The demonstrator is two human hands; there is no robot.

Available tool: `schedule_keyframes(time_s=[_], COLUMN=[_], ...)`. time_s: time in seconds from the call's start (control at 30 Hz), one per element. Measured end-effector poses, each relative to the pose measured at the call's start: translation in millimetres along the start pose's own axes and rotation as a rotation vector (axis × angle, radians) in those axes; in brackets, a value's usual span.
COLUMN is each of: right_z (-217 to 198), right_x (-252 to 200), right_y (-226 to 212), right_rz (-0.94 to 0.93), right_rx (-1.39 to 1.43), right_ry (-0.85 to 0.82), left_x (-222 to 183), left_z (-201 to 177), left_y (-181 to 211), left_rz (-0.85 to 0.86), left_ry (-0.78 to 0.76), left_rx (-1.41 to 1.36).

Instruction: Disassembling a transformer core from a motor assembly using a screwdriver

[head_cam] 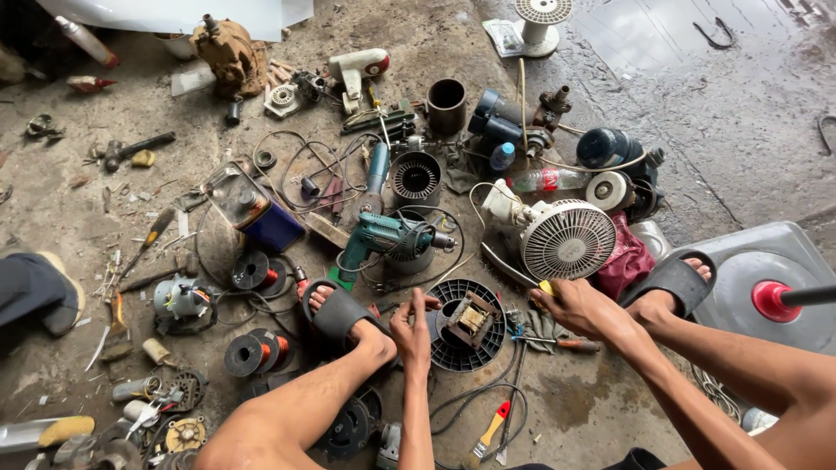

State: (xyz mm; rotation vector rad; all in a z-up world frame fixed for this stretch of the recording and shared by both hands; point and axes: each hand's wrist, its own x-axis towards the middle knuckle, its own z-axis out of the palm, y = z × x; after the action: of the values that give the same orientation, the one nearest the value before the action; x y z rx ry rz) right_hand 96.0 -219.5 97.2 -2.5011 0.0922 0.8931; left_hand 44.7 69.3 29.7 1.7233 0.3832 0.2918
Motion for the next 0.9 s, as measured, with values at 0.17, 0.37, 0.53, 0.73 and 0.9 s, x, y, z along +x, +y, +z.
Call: schedule_keyframes(time_s=[0.17,0.37,0.53,0.73,0.9], right_z=[-10,-9,-12,-15,-15], right_x=[-20,-22,-19,-19,-22], right_y=[-19,-20,-23,-23,-22], right_rz=[0.002,-0.013,-0.026,-0.050,-0.057], right_rx=[-0.021,-0.049,-0.055,-0.036,-0.023], right_ry=[-0.025,-0.006,-0.002,0.021,0.019], left_x=[-1,-6,-29,-43,-41], left_z=[-5,-6,17,38,46], left_y=[-1,-10,25,-9,-31], left_rz=[0.004,0.005,0.092,0.251,0.239], left_ry=[-0.009,-0.353,-0.508,-0.421,-0.390], left_rx=[0.002,0.318,0.640,0.917,0.972])
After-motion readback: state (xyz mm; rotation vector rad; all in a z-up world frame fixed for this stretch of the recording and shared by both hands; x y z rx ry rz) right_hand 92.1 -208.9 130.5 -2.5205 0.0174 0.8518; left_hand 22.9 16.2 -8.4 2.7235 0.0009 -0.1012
